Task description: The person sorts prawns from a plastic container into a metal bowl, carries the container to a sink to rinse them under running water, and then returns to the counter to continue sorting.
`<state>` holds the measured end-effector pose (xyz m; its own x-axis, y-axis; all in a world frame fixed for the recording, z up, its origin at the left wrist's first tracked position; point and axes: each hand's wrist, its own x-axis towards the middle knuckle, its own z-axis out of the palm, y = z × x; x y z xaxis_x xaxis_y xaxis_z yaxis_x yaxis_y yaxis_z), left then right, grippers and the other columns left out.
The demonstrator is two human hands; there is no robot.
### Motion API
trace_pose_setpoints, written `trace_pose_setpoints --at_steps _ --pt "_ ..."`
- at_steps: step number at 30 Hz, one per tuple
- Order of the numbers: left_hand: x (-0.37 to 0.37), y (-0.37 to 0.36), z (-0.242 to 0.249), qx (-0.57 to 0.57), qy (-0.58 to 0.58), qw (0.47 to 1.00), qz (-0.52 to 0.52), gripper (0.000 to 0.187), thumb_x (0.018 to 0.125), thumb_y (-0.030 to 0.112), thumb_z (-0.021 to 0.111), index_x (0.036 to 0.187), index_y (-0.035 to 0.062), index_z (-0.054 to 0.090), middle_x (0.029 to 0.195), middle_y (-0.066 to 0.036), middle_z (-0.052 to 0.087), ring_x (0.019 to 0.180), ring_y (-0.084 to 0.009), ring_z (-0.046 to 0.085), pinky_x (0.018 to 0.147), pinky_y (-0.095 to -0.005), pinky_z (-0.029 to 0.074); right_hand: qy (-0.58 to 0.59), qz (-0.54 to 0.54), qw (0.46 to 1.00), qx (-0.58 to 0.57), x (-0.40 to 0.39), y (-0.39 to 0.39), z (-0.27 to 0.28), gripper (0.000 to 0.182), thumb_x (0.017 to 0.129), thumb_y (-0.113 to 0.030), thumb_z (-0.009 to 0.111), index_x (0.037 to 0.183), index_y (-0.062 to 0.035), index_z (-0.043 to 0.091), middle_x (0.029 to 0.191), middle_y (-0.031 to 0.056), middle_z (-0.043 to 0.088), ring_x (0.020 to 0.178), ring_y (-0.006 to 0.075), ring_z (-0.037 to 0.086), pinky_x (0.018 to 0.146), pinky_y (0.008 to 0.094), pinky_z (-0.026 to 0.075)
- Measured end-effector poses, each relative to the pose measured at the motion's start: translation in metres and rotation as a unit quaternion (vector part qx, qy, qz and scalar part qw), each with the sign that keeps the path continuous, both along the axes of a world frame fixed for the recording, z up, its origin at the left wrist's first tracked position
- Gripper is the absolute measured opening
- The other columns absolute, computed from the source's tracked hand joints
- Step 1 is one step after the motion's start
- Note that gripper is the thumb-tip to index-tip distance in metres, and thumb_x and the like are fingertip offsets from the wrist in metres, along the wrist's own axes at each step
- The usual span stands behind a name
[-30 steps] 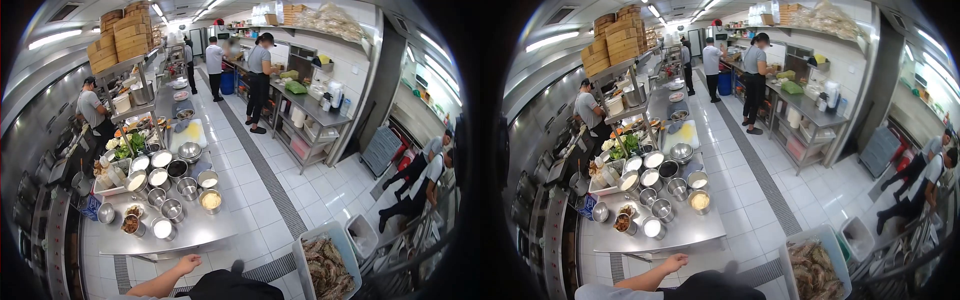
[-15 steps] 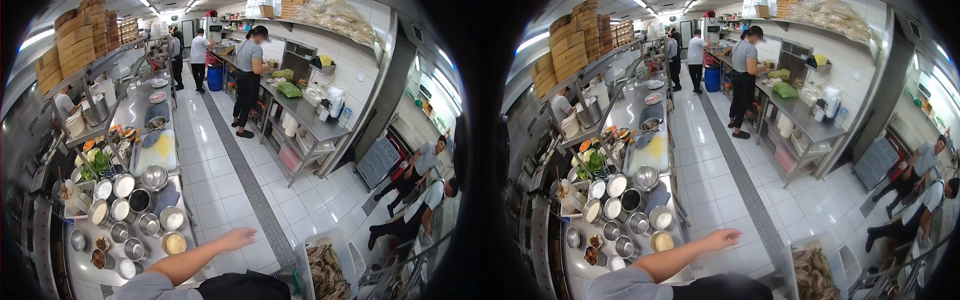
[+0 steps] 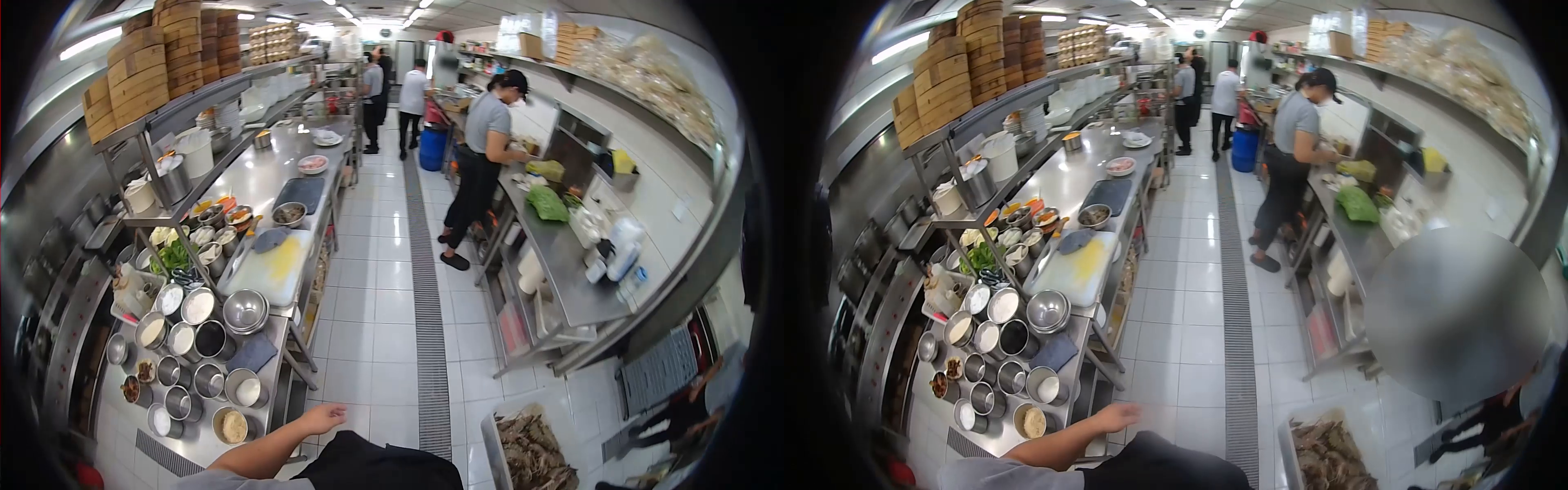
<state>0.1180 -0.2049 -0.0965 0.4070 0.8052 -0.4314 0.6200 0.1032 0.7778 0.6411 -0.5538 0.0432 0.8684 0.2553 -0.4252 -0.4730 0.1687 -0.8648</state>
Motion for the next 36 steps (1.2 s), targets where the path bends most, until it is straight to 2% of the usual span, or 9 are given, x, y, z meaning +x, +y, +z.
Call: trace_pose_setpoints --at_steps 9,12,14,18,21,22,24,30,36 --pt "-0.021 0.110 -0.033 -0.031 -0.044 0.974 0.219 0.052 0.098 0.033 0.075 0.139 0.0022 0.068 0.124 -0.016 0.077 0.117 -0.0269 0.073 0.104 -0.0391 0.056 0.005 0.086 0.993 0.081 0.102 0.279 -0.008 0.067 0.098 -0.037 0.062 0.155 -0.0035 0.050 0.153 0.0201 0.054 0.138 0.0403 0.053 0.113 0.0555 0.047" --pt "0.009 0.194 -0.001 0.015 0.009 0.981 0.192 0.053 0.099 0.035 0.074 0.140 0.0024 0.068 0.127 -0.018 0.076 0.119 -0.0296 0.072 0.104 -0.0406 0.056 0.041 0.069 0.993 0.083 0.110 0.362 -0.019 0.061 0.097 -0.036 0.062 0.147 -0.0018 0.057 0.146 0.0194 0.060 0.133 0.0411 0.057 0.108 0.0578 0.048" --pt "0.023 0.258 -0.022 0.039 -0.025 0.985 0.164 0.053 0.100 0.037 0.071 0.141 0.0028 0.067 0.133 -0.020 0.074 0.123 -0.0329 0.071 0.107 -0.0428 0.054 0.067 0.064 0.994 0.059 0.109 0.413 -0.023 0.061 0.096 -0.037 0.062 0.144 -0.0008 0.058 0.144 0.0193 0.062 0.130 0.0411 0.058 0.106 0.0582 0.049" --pt "0.064 0.373 0.026 0.088 -0.029 0.989 0.115 0.050 0.102 0.030 0.071 0.145 0.0055 0.063 0.136 -0.017 0.072 0.129 -0.0280 0.068 0.111 -0.0398 0.052 0.097 0.108 0.985 0.097 0.123 0.495 -0.051 0.067 0.095 -0.038 0.064 0.148 0.0016 0.053 0.146 0.0193 0.060 0.131 0.0416 0.057 0.108 0.0597 0.048" --pt "0.076 0.438 0.043 0.048 -0.090 0.985 0.139 0.049 0.103 0.030 0.071 0.145 0.0060 0.063 0.135 -0.016 0.072 0.128 -0.0265 0.068 0.110 -0.0391 0.053 -0.295 0.359 0.885 0.039 0.161 0.529 -0.124 0.087 0.095 -0.039 0.068 0.165 -0.0068 0.027 0.158 0.0138 0.051 0.134 0.0433 0.055 0.117 0.0579 0.042" --pt "0.072 0.453 0.037 0.051 -0.084 0.983 0.153 0.049 0.103 0.030 0.071 0.145 0.0060 0.063 0.135 -0.016 0.073 0.127 -0.0263 0.068 0.109 -0.0390 0.053 -0.099 0.276 0.955 0.032 0.155 0.561 -0.106 0.085 0.095 -0.038 0.067 0.164 -0.0064 0.029 0.156 0.0141 0.052 0.134 0.0430 0.055 0.116 0.0577 0.042" --pt "0.066 0.479 0.020 0.055 -0.068 0.979 0.184 0.049 0.103 0.030 0.071 0.146 0.0060 0.062 0.135 -0.016 0.073 0.126 -0.0261 0.069 0.109 -0.0389 0.053 0.013 0.230 0.973 0.020 0.137 0.647 -0.081 0.082 0.094 -0.037 0.066 0.161 -0.0056 0.033 0.153 0.0147 0.054 0.133 0.0423 0.057 0.115 0.0572 0.044" --pt "0.024 0.496 -0.015 0.018 0.041 0.937 0.346 0.054 0.097 0.035 0.071 0.143 0.0082 0.066 0.130 -0.017 0.075 0.121 -0.0306 0.073 0.104 -0.0427 0.056 0.069 0.329 0.941 0.036 0.117 0.907 -0.069 0.073 0.090 -0.033 0.064 0.154 -0.0031 0.045 0.144 0.0165 0.061 0.129 0.0403 0.060 0.111 0.0558 0.048" --pt "0.010 0.521 0.008 0.032 0.008 0.843 0.536 0.046 0.099 0.026 0.072 0.141 0.0069 0.067 0.128 -0.014 0.076 0.118 -0.0285 0.074 0.102 -0.0393 0.057 0.067 0.480 0.874 0.030 0.058 1.133 -0.071 0.070 0.090 -0.033 0.061 0.153 -0.0044 0.046 0.145 0.0163 0.060 0.133 0.0386 0.058 0.110 0.0553 0.049"
